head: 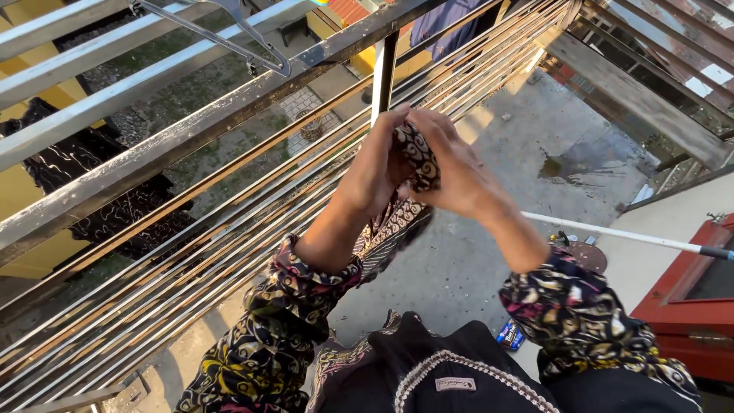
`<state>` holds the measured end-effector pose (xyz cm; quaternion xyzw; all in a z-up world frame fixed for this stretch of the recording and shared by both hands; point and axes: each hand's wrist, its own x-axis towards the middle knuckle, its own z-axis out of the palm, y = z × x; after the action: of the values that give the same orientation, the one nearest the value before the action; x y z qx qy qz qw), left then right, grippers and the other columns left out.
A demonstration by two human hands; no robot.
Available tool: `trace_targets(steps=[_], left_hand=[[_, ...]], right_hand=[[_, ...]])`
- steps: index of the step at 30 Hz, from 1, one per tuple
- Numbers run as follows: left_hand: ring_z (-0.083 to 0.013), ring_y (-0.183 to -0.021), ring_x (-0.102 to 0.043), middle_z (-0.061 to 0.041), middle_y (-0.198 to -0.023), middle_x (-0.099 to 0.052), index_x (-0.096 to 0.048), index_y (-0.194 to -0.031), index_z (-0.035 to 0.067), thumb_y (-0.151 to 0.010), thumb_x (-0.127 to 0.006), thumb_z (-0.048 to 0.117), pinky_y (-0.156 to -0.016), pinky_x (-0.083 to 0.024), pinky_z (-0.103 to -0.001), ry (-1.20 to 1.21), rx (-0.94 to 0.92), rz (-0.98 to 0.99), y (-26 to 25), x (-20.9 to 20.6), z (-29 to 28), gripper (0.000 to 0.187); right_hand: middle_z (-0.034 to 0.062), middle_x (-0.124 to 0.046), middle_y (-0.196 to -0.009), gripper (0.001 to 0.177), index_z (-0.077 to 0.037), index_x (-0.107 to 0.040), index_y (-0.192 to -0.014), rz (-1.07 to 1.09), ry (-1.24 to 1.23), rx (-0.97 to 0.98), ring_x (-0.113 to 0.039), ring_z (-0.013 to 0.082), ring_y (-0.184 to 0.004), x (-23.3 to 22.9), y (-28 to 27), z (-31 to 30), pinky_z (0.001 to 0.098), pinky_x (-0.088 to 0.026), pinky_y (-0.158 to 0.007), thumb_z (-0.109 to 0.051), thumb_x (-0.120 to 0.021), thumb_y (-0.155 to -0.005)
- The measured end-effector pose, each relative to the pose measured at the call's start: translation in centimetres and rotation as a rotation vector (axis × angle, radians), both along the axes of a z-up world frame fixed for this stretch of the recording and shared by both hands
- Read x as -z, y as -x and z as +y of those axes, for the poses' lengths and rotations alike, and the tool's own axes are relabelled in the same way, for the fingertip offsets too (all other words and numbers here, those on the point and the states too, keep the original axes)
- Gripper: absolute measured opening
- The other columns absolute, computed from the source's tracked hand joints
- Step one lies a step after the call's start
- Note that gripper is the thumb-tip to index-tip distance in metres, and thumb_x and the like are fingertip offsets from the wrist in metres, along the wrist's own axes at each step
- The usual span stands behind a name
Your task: Taking a piece of laundry from a bucket, placing it on a hanger, and hanging it on a drying rack.
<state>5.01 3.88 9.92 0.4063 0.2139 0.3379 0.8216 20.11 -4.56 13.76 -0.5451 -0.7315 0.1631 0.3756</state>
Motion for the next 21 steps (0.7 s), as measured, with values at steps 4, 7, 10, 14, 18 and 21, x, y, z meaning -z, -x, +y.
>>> trace_targets(steps=[4,7,10,14,18,21], left_hand=[[-0.0309,-0.090,-0.071,-0.020,-0.095,-0.069,-0.071,-0.102,-0.005,-0.084,-0.076,0.045,-0.088,-0.061,-0.042,-0.103,-0.076,0.134,4.6,-4.8,-0.8,0.053],[-0.0343,-0.091,-0.074,-0.019,-0.093,-0.076,-0.077,-0.104,0.005,-0.089,-0.068,0.059,-0.088,-0.059,-0.047,-0.639,-0.059,0.680,9.5,-6.7,-1.3,0.056],[-0.0278,-0.094,-0.078,-0.005,-0.091,-0.080,-0.079,-0.103,0.017,-0.080,-0.080,0.055,-0.088,-0.058,-0.039,-0.815,-0.240,0.731,11.1,-3.4,0.5,0.045],[-0.0497,-0.125,-0.060,-0.025,-0.130,-0.067,-0.062,-0.136,0.005,-0.078,-0.089,0.046,-0.102,-0.048,-0.062,-0.945,-0.189,0.531,12.3,-3.4,-0.9,0.076],[-0.0270,-0.080,-0.062,-0.006,-0.088,-0.071,-0.071,-0.105,0.013,-0.083,-0.084,0.043,-0.077,-0.049,-0.041,-1.066,0.033,0.550,10.2,8.2,2.6,0.040],[-0.0097,-0.051,-0.050,0.006,-0.060,-0.059,-0.067,-0.076,0.017,-0.088,-0.078,0.046,-0.053,-0.040,-0.028,-1.231,0.016,0.568,10.2,15.3,4.4,0.034]], right_hand=[[0.0047,-0.077,-0.109,0.032,-0.019,-0.076,-0.117,0.143,-0.194,0.055,-0.072,0.0219,-0.106,2.0,-0.1,2.4,0.0340,-0.052,-0.092,-0.004,-0.081,-0.089],[0.0072,-0.077,-0.101,0.029,-0.012,-0.078,-0.111,0.264,-0.137,0.003,-0.072,0.0189,-0.099,1.3,-0.6,3.7,0.0361,-0.054,-0.093,0.005,-0.075,-0.087],[0.0136,-0.072,-0.087,0.039,-0.004,-0.076,-0.103,0.443,-0.117,-0.161,-0.062,0.0208,-0.076,-2.3,1.3,4.0,0.0303,-0.050,-0.081,0.018,-0.053,-0.080],[0.0089,-0.069,-0.084,0.035,-0.004,-0.075,-0.101,0.481,-0.103,-0.232,-0.059,0.0138,-0.071,-3.3,3.9,4.4,0.0252,-0.047,-0.074,0.012,-0.054,-0.079],[0.0039,-0.069,-0.089,0.032,-0.009,-0.074,-0.101,0.516,-0.101,-0.228,-0.061,0.0130,-0.084,-4.2,2.7,3.2,0.0246,-0.051,-0.080,0.008,-0.053,-0.085],[-0.0006,-0.072,-0.102,0.029,-0.019,-0.073,-0.103,0.475,-0.130,-0.119,-0.069,0.0134,-0.101,-5.8,0.6,1.7,0.0266,-0.061,-0.089,0.002,-0.055,-0.097]])
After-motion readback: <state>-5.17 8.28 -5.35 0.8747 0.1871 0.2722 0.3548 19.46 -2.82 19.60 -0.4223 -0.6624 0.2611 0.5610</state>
